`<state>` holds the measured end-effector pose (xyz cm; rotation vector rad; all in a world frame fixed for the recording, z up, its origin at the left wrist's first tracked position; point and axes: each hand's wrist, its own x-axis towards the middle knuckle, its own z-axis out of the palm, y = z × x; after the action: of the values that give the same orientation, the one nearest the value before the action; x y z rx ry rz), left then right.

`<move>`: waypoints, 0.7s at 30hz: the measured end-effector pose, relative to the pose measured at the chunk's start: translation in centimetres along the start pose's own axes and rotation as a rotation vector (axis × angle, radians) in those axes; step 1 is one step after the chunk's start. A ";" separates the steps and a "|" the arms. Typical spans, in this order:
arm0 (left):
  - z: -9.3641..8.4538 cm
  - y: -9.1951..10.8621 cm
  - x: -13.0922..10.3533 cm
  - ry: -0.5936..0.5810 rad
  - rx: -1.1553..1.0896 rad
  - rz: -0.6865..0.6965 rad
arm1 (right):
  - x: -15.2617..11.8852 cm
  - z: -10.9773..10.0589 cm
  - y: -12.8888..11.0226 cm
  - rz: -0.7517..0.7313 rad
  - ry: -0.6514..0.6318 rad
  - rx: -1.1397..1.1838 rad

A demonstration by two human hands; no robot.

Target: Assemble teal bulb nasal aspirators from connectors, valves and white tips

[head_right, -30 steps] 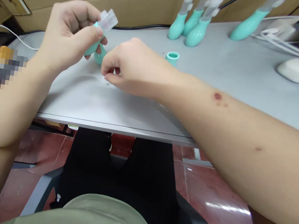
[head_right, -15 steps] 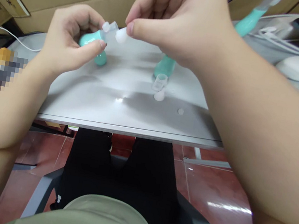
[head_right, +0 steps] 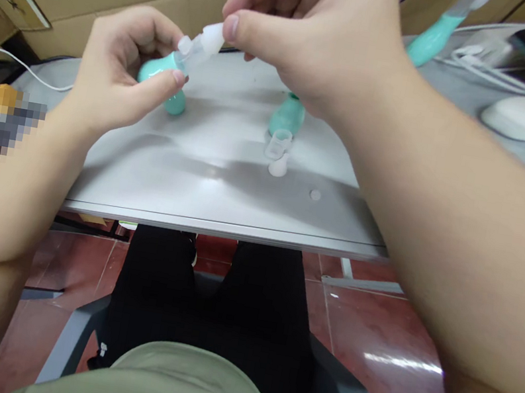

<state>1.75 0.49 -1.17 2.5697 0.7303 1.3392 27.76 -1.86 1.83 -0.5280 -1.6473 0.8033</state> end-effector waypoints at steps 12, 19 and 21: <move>-0.7 -0.1 0.1 -0.058 0.079 -0.020 | -0.3 -0.4 -0.2 0.050 -0.028 -0.075; -0.3 -1.0 0.3 0.019 0.094 0.073 | -0.9 -1.1 -0.5 -0.061 -0.118 -0.290; -0.2 -1.0 0.3 0.048 0.118 0.108 | -0.8 -1.2 -0.5 -0.075 -0.139 -0.297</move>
<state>1.33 1.48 -1.17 2.7140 0.7078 1.4347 29.14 -2.50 1.74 -0.6237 -1.9181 0.5518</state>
